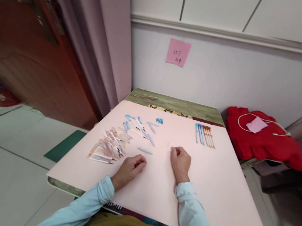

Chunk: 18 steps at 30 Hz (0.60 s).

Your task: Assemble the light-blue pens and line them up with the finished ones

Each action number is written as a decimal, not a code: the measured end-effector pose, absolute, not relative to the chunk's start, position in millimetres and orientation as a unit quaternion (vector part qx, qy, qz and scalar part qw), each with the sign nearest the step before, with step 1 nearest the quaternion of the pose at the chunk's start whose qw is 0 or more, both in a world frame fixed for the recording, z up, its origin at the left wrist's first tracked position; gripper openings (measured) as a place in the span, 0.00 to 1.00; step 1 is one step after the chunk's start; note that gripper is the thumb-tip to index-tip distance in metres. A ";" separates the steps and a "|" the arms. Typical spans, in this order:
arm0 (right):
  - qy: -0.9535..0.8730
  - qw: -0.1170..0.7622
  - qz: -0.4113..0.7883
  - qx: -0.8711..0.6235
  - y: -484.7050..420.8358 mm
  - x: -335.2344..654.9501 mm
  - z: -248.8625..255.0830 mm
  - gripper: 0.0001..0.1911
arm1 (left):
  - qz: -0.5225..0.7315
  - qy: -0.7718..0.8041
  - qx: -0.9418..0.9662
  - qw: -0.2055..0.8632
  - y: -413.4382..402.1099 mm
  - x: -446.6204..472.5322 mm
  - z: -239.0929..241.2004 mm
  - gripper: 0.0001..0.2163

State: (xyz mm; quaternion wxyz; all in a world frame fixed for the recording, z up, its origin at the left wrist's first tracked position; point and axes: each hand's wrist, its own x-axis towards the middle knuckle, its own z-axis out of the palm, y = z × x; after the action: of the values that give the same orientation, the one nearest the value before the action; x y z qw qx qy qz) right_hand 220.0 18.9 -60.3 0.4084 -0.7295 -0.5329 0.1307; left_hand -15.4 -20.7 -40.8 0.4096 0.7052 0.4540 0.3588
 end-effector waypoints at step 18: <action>-0.537 0.394 0.165 -0.727 16.8 211.5 -50.7 0.18 | 0.316 0.476 0.693 0.440 -18.2 -20.0 -33.9 0.10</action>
State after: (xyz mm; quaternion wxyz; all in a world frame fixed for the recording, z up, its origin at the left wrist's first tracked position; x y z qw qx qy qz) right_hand 211.5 16.8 -50.7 0.3941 -0.7275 -0.5368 0.1651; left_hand -20.0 -18.2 -33.9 0.4398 0.6931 0.4759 0.3157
